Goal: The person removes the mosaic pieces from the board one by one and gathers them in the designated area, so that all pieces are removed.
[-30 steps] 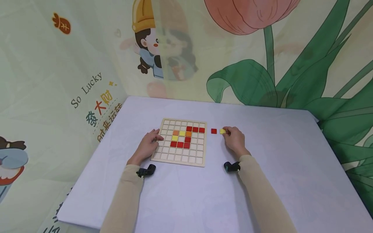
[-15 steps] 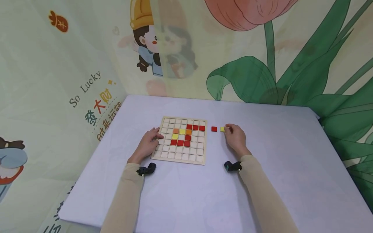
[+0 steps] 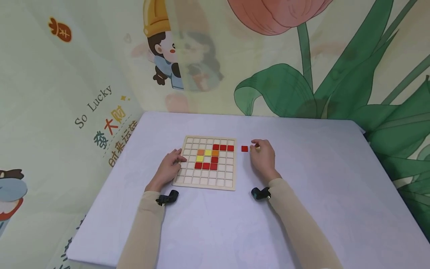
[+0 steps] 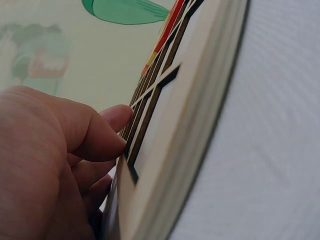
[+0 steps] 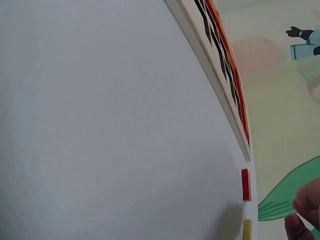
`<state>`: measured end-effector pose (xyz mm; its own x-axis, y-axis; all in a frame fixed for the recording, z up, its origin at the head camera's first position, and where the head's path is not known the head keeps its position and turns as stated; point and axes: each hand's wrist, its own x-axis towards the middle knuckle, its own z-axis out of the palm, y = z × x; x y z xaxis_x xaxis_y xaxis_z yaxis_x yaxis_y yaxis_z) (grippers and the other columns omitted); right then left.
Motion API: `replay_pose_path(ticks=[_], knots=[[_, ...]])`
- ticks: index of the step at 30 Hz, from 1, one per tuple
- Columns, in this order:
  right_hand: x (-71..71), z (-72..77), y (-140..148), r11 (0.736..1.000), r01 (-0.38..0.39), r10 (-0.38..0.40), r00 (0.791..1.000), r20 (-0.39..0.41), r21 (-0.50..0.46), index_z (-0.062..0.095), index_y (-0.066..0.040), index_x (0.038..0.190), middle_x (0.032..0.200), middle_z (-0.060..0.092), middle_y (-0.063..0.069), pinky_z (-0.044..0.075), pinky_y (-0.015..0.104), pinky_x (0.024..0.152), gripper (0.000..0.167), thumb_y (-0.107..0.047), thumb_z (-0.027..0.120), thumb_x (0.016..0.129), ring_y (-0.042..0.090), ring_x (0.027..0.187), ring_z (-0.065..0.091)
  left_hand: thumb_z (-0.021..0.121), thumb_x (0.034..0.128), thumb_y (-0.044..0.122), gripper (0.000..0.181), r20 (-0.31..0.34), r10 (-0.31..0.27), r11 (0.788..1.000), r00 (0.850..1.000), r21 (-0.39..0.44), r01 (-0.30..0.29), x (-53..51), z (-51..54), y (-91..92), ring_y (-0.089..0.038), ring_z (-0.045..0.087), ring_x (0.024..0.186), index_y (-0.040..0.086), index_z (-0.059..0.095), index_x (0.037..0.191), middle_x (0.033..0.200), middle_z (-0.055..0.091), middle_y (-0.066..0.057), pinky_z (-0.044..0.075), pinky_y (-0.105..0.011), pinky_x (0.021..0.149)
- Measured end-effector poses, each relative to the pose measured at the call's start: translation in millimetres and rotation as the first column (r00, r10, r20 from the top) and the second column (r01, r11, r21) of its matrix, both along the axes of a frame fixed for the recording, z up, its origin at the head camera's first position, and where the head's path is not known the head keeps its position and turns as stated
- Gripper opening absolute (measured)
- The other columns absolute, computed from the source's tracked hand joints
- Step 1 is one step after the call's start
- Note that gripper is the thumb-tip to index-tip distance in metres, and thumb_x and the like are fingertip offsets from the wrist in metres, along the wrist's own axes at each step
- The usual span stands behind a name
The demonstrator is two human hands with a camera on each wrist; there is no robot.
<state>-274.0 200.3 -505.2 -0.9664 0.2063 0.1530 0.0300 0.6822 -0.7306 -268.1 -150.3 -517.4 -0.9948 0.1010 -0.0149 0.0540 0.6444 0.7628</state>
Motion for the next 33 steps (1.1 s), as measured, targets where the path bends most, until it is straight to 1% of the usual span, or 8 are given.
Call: replay_pose_path(ticks=[4,8,11,17,21,23,26,33], knots=[[0.9,4.5,-16,0.999,-0.036,0.036,0.999,-0.004,0.019,0.062,-0.006,0.124,0.113,0.055,0.012,0.049,0.042,0.087,0.031,-0.019,0.055,0.097,0.029,0.102,0.050,0.047,0.0887,0.001,0.028,-0.012,-0.010,1.000,1.000,0.001,0.010,0.6,0.7,-1.0,-0.021,0.021,0.148,0.012,0.069,0.103,0.154,0.039,-0.007,0.008,-0.036,0.124],[-1.2,8.3,-30,0.994,-0.072,0.077,0.995,-0.056,0.077,0.065,-0.005,0.119,0.109,0.058,0.012,0.048,0.042,0.082,0.027,-0.016,0.061,0.094,0.029,0.098,0.052,0.048,0.0888,-0.001,0.027,-0.032,-0.026,0.999,0.999,0.026,0.027,0.7,1.8,-3.3,-0.022,0.023,0.148,0.010,0.069,0.102,0.153,0.040,-0.008,0.008,-0.035,0.124],[-3.1,9.3,-38,0.988,-0.089,0.099,0.993,-0.072,0.128,0.067,-0.005,0.117,0.108,0.059,0.013,0.048,0.043,0.082,0.027,-0.015,0.065,0.092,0.029,0.098,0.052,0.049,0.0888,-0.001,0.026,-0.034,-0.032,0.999,0.999,0.039,0.033,1.0,1.7,-4.6,-0.022,0.023,0.147,0.010,0.069,0.101,0.153,0.040,-0.008,0.008,-0.035,0.124],[-6.9,3.3,-45,0.973,-0.119,0.129,0.991,-0.039,0.198,0.069,-0.006,0.117,0.104,0.060,0.010,0.044,0.041,0.081,0.028,-0.017,0.065,0.092,0.026,0.095,0.050,0.049,0.0888,0.000,0.026,-0.027,-0.034,0.998,0.999,0.050,0.035,2.6,2.3,-4.4,-0.022,0.023,0.147,0.010,0.069,0.101,0.153,0.040,-0.007,0.009,-0.036,0.124],[-10.7,-1.6,-47,0.962,-0.130,0.141,0.990,-0.030,0.240,0.070,-0.006,0.117,0.108,0.061,0.010,0.044,0.043,0.086,0.029,-0.019,0.066,0.091,0.027,0.098,0.050,0.049,0.0887,0.000,0.026,-0.021,-0.031,0.998,0.999,0.055,0.032,3.6,3.4,-3.6,-0.023,0.022,0.148,0.010,0.070,0.102,0.154,0.039,-0.008,0.009,-0.036,0.124],[-12.7,-2.1,-49,0.957,-0.134,0.143,0.989,-0.020,0.257,0.070,-0.006,0.116,0.111,0.061,0.011,0.044,0.044,0.090,0.030,-0.021,0.067,0.090,0.029,0.102,0.051,0.049,0.0884,0.000,0.026,-0.018,-0.025,0.998,1.000,0.054,0.026,3.9,4.2,-3.0,-0.023,0.022,0.148,0.010,0.069,0.102,0.154,0.039,-0.008,0.008,-0.037,0.124],[-15.3,-1.2,-52,0.951,-0.140,0.147,0.989,-0.002,0.274,0.069,-0.006,0.117,0.113,0.061,0.012,0.044,0.046,0.092,0.032,-0.022,0.070,0.089,0.030,0.105,0.051,0.049,0.0881,0.000,0.026,-0.019,-0.020,0.999,1.000,0.049,0.021,4.3,4.7,-2.3,-0.024,0.022,0.148,0.009,0.069,0.102,0.153,0.039,-0.009,0.008,-0.037,0.124],[-20.2,1.3,-57,0.936,-0.159,0.141,0.987,0.079,0.314,0.069,-0.005,0.118,0.112,0.060,0.014,0.044,0.045,0.090,0.037,-0.026,0.074,0.087,0.030,0.104,0.049,0.050,0.0881,-0.001,0.026,-0.008,-0.014,0.999,1.000,0.034,0.014,4.3,4.3,-2.6,-0.021,0.021,0.148,0.010,0.069,0.102,0.154,0.039,-0.006,0.008,-0.036,0.124]])
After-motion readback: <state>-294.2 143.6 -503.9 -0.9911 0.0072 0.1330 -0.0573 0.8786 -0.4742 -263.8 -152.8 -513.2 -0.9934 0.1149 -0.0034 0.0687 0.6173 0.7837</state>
